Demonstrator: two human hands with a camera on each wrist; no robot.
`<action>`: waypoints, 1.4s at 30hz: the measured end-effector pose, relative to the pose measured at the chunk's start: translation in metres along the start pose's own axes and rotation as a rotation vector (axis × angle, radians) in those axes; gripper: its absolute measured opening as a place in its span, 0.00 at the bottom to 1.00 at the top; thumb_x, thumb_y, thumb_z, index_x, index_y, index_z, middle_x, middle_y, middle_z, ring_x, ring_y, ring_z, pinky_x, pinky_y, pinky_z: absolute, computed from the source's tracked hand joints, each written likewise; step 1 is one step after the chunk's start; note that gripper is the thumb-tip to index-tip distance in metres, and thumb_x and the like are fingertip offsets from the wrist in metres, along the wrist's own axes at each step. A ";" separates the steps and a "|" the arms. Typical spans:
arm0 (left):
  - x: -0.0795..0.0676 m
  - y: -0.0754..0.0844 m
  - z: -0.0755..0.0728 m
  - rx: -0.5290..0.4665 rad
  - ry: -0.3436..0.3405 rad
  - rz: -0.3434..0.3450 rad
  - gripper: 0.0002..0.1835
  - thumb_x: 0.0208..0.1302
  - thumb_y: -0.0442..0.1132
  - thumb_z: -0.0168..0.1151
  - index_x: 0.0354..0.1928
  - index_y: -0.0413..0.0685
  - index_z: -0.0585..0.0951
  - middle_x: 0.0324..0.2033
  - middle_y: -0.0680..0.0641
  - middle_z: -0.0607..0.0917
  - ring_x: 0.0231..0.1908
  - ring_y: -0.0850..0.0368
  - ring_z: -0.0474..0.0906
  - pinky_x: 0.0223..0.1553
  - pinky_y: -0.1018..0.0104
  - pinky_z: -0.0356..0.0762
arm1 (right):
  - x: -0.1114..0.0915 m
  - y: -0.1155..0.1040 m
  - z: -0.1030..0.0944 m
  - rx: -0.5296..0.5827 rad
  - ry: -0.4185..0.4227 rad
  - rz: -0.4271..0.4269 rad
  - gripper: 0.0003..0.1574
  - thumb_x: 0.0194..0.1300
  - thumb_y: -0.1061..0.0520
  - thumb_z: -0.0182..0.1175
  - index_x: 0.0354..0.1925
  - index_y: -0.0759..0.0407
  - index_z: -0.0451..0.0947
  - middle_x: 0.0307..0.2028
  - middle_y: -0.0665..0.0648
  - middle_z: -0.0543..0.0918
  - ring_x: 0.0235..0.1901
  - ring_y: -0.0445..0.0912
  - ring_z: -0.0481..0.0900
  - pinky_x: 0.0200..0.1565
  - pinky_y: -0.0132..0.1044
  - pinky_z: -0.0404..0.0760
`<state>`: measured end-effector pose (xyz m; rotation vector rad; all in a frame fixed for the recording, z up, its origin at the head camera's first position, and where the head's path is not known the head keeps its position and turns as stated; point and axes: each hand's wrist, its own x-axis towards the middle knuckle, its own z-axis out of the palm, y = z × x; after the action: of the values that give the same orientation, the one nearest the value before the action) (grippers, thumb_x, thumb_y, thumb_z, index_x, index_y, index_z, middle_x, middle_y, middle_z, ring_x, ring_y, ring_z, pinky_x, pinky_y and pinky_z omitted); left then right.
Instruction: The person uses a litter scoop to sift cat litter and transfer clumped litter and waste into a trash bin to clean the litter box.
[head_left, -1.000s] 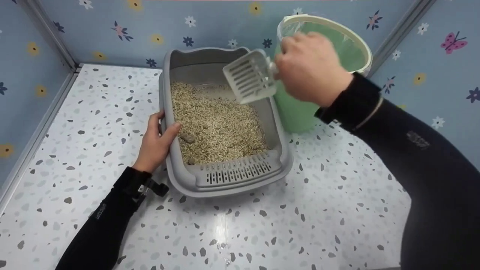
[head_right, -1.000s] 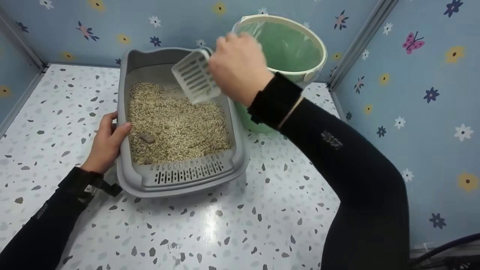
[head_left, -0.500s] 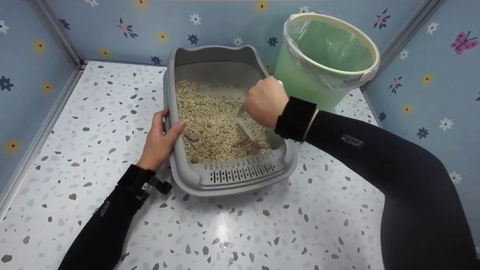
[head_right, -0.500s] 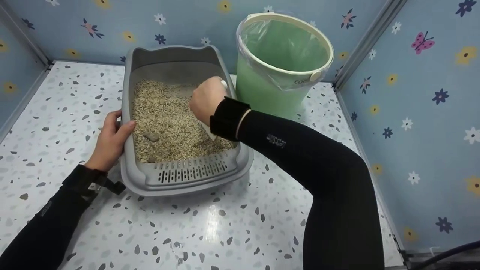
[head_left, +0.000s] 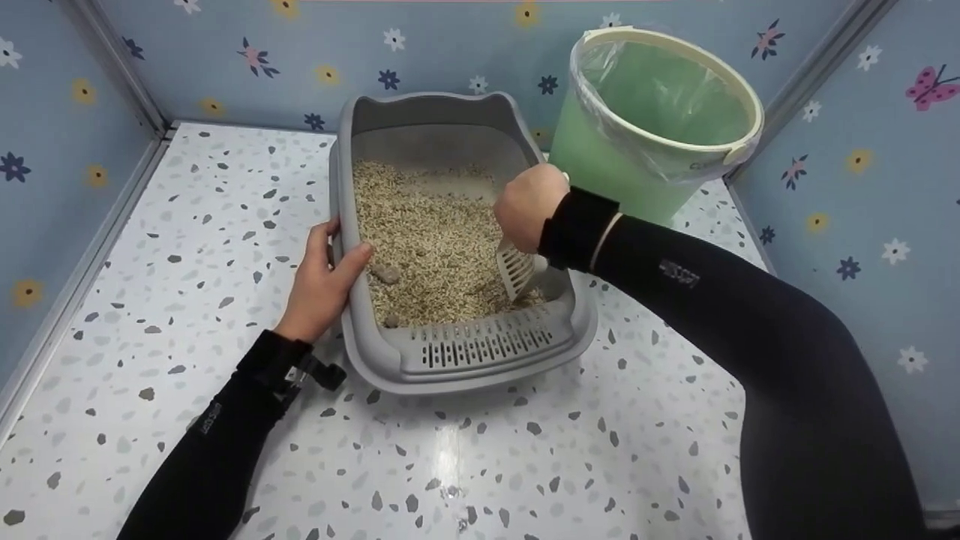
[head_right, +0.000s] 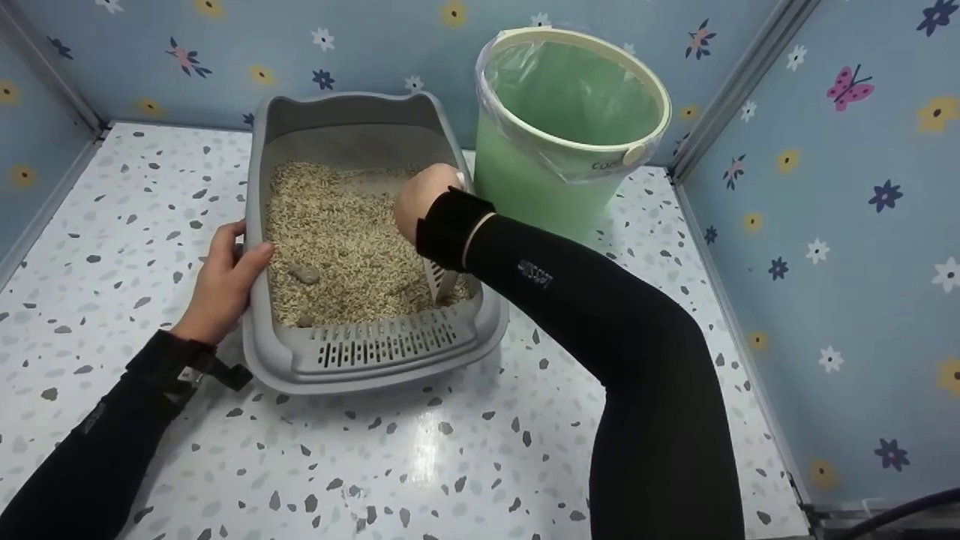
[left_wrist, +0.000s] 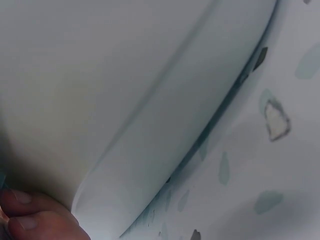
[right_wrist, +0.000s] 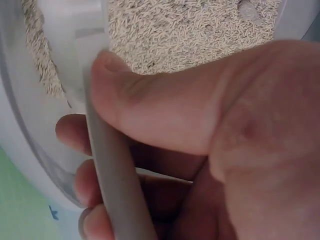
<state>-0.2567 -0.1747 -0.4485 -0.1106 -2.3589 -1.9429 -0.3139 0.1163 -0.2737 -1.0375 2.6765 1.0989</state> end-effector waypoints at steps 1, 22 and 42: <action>0.000 0.000 0.000 0.000 0.003 0.000 0.47 0.81 0.62 0.62 0.87 0.45 0.56 0.80 0.35 0.66 0.64 0.39 0.77 0.65 0.40 0.81 | 0.002 0.001 0.001 0.012 -0.013 -0.006 0.31 0.79 0.59 0.60 0.18 0.51 0.62 0.17 0.49 0.61 0.18 0.44 0.57 0.18 0.41 0.59; -0.002 0.001 0.001 -0.004 0.002 0.008 0.46 0.82 0.61 0.61 0.87 0.45 0.56 0.72 0.34 0.73 0.58 0.44 0.80 0.58 0.50 0.82 | 0.046 0.022 0.024 0.451 -0.181 -0.099 0.16 0.73 0.54 0.64 0.28 0.53 0.72 0.27 0.52 0.71 0.28 0.51 0.70 0.34 0.47 0.74; -0.001 0.002 0.000 -0.016 0.011 0.000 0.47 0.80 0.63 0.63 0.87 0.47 0.57 0.69 0.37 0.75 0.55 0.44 0.82 0.58 0.47 0.86 | 0.082 -0.033 0.062 0.818 0.010 -0.235 0.36 0.82 0.47 0.67 0.20 0.49 0.59 0.20 0.47 0.57 0.21 0.42 0.56 0.30 0.38 0.58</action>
<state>-0.2554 -0.1739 -0.4472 -0.1009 -2.3374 -1.9571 -0.3683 0.0933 -0.3639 -1.1031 2.5031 -0.0705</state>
